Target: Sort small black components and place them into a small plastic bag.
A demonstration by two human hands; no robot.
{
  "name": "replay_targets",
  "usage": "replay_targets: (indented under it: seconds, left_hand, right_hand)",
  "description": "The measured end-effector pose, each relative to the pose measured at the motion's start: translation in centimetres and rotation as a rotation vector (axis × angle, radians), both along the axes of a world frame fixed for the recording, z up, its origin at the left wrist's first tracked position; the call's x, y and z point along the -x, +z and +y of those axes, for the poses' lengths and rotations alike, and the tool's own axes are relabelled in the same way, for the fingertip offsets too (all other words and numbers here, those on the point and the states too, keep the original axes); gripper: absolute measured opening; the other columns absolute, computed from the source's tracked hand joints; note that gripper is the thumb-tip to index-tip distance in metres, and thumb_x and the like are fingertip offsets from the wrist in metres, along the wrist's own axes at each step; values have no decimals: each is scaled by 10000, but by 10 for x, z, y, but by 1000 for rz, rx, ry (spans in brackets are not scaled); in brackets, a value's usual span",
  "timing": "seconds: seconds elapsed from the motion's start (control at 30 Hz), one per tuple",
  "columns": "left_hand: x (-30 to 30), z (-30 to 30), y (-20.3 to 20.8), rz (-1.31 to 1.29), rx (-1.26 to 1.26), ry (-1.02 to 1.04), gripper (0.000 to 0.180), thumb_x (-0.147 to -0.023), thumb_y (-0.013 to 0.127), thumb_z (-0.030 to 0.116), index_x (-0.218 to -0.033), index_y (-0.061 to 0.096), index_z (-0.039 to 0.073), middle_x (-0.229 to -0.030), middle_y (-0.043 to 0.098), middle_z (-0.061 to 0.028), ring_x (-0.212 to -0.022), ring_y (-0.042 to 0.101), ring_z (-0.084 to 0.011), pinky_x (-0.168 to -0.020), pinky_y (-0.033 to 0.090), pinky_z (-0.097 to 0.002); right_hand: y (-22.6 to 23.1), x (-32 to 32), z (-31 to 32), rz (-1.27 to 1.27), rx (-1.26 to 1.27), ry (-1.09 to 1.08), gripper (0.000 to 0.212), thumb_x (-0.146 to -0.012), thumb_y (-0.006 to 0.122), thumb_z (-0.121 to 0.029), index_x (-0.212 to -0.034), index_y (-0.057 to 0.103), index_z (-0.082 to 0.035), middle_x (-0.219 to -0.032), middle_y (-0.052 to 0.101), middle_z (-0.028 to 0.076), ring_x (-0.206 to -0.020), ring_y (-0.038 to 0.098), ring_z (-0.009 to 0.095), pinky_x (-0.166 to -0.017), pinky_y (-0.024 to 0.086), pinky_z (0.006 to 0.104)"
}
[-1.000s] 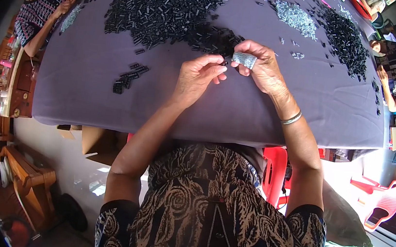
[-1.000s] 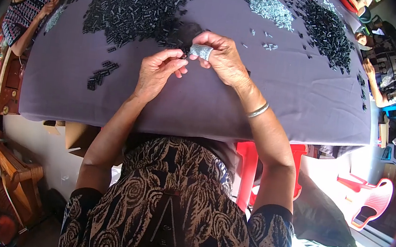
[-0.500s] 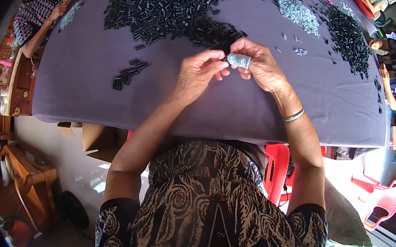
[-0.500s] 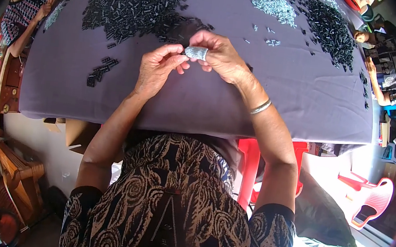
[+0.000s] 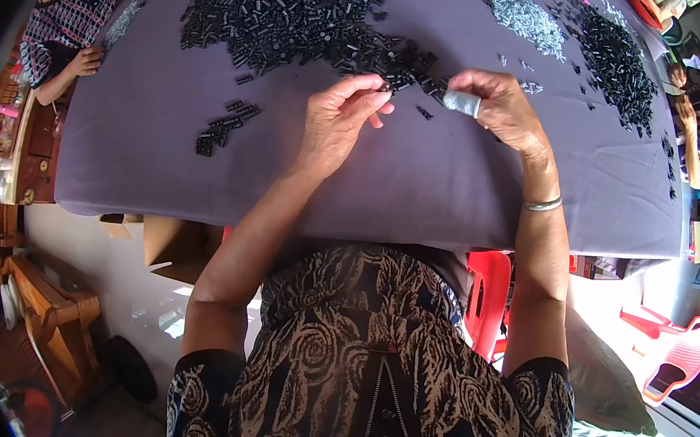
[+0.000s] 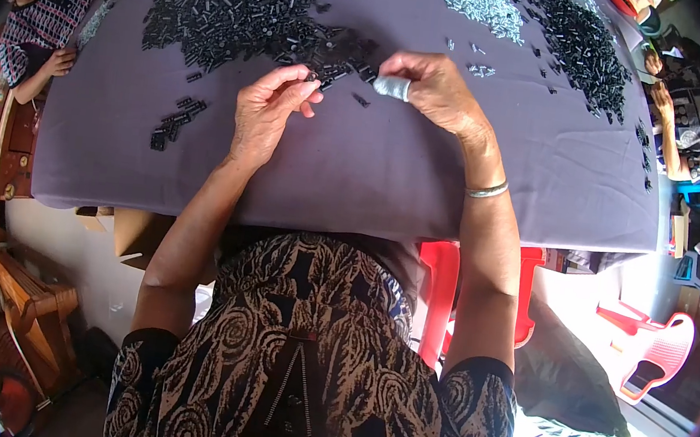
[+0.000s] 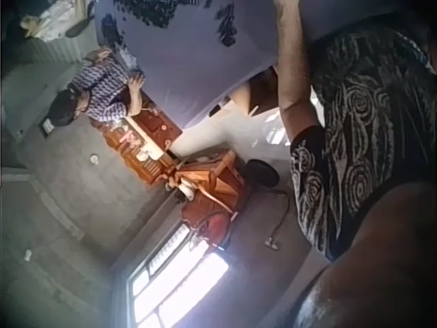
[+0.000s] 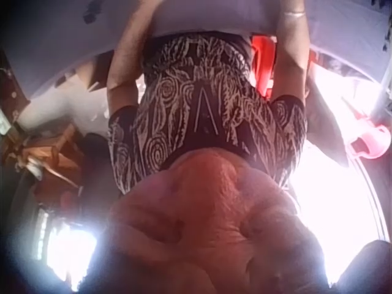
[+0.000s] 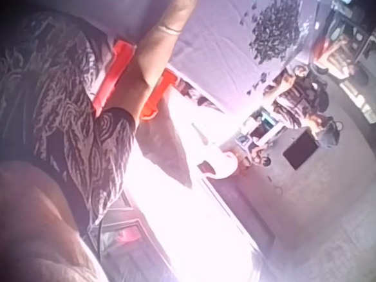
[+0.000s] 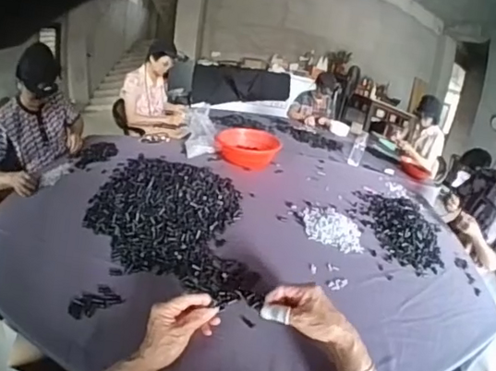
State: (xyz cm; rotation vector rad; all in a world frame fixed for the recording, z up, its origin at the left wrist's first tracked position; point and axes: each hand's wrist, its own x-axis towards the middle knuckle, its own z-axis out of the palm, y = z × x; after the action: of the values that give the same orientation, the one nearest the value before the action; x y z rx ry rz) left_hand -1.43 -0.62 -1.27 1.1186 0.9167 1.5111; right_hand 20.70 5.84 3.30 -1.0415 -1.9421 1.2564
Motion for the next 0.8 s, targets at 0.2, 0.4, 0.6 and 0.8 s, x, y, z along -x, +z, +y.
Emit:
replay_targets:
  seconds: [0.2,0.4,0.6,0.8]
  left_hand:
    - [-1,1,-1,6,0,-30,198,-827,621,12,-1021,602,-17,-873,630,-88,-726,624,-157,-583,485,-244]
    - [-2,-3,-1,25,-12,-85,179,-818,627,4,-997,615,-10,-841,616,-73,-686,604,-135,-566,479,-238]
    - [-1,-4,-1,70,44,-114,185,-824,627,24,-1005,628,-11,-854,617,-64,-669,581,-106,-546,472,-220]
    - [-4,-2,1,60,53,-136,199,-829,627,42,-1020,621,-14,-844,616,-60,-668,575,-103,-553,477,-217]
  right_hand:
    - [-5,15,-9,-320,-171,57,137,-718,678,-115,-786,616,-14,-627,578,62,-591,542,132,-561,438,281]
    - [-7,19,-13,-353,-249,82,117,-706,641,-81,-780,601,1,-620,573,93,-561,556,177,-541,439,318]
    - [-5,25,-12,91,171,41,70,-755,657,-49,-808,612,-47,-662,581,-21,-532,510,27,-404,388,170]
    - [-17,31,-6,415,258,141,134,-785,644,-72,-907,596,-41,-722,581,-10,-579,517,27,-401,419,169]
